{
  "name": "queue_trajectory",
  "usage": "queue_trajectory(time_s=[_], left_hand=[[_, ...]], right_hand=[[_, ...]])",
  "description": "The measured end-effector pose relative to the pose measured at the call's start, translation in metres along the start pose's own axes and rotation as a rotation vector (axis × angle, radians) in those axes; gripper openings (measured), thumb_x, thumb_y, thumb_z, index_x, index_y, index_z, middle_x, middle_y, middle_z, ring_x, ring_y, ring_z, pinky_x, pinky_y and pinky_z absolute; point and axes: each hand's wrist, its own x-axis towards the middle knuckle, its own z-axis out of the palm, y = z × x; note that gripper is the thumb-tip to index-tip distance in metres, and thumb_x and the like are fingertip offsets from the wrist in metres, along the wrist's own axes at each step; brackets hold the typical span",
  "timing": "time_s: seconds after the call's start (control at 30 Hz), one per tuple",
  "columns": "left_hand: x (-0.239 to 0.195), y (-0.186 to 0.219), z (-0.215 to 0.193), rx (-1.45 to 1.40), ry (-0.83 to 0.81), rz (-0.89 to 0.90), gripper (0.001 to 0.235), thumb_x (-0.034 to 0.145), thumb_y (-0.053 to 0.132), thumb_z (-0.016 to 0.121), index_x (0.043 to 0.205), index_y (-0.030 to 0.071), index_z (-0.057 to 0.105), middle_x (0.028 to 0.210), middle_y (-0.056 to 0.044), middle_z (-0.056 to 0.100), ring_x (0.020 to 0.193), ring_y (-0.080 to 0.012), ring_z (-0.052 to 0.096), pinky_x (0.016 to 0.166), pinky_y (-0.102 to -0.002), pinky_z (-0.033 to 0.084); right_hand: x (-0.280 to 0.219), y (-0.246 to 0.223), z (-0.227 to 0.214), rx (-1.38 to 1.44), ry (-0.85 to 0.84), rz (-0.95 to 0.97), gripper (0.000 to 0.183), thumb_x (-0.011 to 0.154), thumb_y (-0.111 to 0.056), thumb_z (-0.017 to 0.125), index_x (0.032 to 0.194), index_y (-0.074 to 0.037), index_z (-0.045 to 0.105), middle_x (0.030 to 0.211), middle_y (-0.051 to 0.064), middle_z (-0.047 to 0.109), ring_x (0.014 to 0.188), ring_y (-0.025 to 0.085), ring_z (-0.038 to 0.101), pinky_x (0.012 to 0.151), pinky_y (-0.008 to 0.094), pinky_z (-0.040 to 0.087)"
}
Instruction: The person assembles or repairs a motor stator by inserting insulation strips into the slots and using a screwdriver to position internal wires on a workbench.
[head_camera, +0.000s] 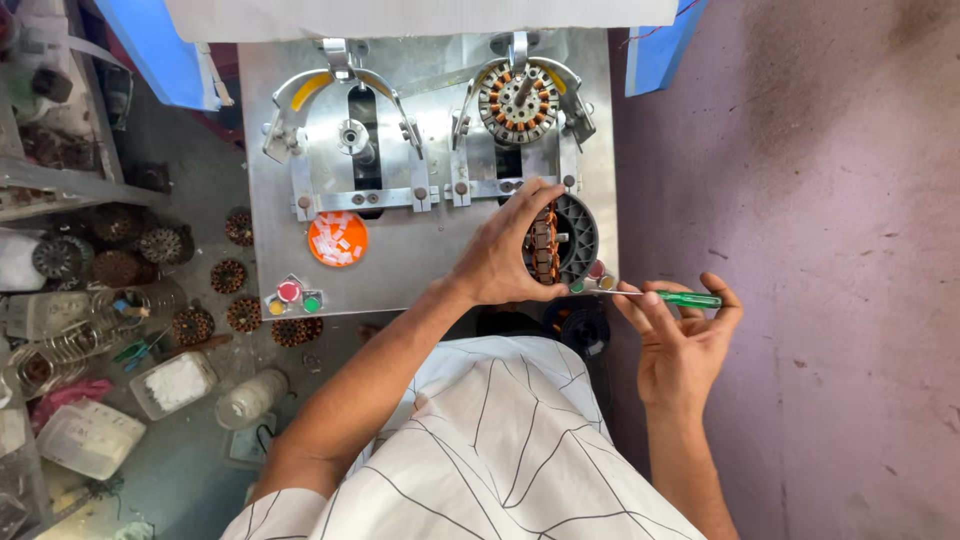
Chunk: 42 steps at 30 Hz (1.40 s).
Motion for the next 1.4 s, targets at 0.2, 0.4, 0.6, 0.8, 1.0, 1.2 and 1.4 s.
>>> queue_trajectory(time_s=[0.2,0.4,0.6,0.8,1.0,1.2,1.4], left_hand=[[-0.002,-0.017,0.012,0.056,-0.009,0.05,0.116,0.059,0.035,0.098,0.154,0.013,0.035,0.153,-0.016,0.045,0.138,-0.0373,0.053,0.116,-0.044,0.047],[0.001,-0.02,0.013,-0.03,-0.061,-0.017,0.118,0.06,0.039,0.099,0.156,0.014,0.034,0.153,-0.013,0.048,0.141,-0.0364,0.051,0.121,-0.046,0.042],[-0.004,-0.031,0.01,-0.121,0.01,0.135,0.107,0.069,0.044,0.092,0.157,0.015,0.038,0.163,-0.017,0.038,0.153,-0.0385,0.034,0.129,-0.052,0.028],[-0.009,-0.054,0.0,-0.627,-0.136,0.034,0.052,0.095,0.028,0.071,0.146,0.016,0.064,0.164,-0.009,0.048,0.163,-0.0317,0.029,0.138,-0.05,0.02],[-0.004,-0.064,0.006,-0.763,-0.213,0.011,0.039,0.095,0.018,0.079,0.134,0.018,0.072,0.157,-0.005,0.055,0.157,-0.0274,0.042,0.136,-0.048,0.033],[-0.006,-0.07,0.006,-0.728,-0.19,0.075,0.04,0.096,0.015,0.081,0.135,0.016,0.071,0.153,-0.003,0.059,0.155,-0.0249,0.044,0.135,-0.044,0.034],[-0.008,-0.062,0.008,-0.8,-0.153,0.044,0.033,0.102,0.014,0.073,0.135,0.017,0.071,0.153,-0.003,0.058,0.152,-0.0234,0.047,0.132,-0.042,0.038]], right_hand=[[0.009,0.008,0.019,-0.101,-0.123,-0.132,0.07,0.1,0.014,0.067,0.148,-0.011,0.022,0.117,0.017,0.063,0.104,0.029,0.074,0.097,0.043,0.067],[0.002,0.022,0.031,-0.307,-0.243,-0.417,0.065,0.112,0.013,0.067,0.146,-0.016,0.02,0.121,0.018,0.062,0.107,0.026,0.075,0.096,0.036,0.067],[0.005,0.036,0.033,-0.436,-0.27,-0.57,0.066,0.113,0.014,0.066,0.145,-0.02,0.018,0.125,0.018,0.061,0.107,0.025,0.075,0.096,0.035,0.065],[0.003,0.047,0.036,-0.503,-0.265,-0.677,0.066,0.109,0.014,0.066,0.142,-0.019,0.02,0.125,0.02,0.06,0.104,0.025,0.075,0.088,0.031,0.068],[0.006,0.056,0.042,-0.568,-0.32,-0.902,0.058,0.102,0.017,0.063,0.124,-0.017,0.021,0.124,0.02,0.054,0.111,0.03,0.073,0.09,0.036,0.064],[0.024,0.031,0.052,-0.604,-0.498,-0.691,0.056,0.105,0.024,0.061,0.124,-0.011,0.023,0.122,0.019,0.056,0.106,0.028,0.073,0.088,0.034,0.065],[0.04,-0.003,0.055,-0.619,-0.565,-0.545,0.051,0.107,0.023,0.06,0.126,-0.008,0.024,0.118,0.019,0.057,0.107,0.025,0.075,0.087,0.032,0.066]])
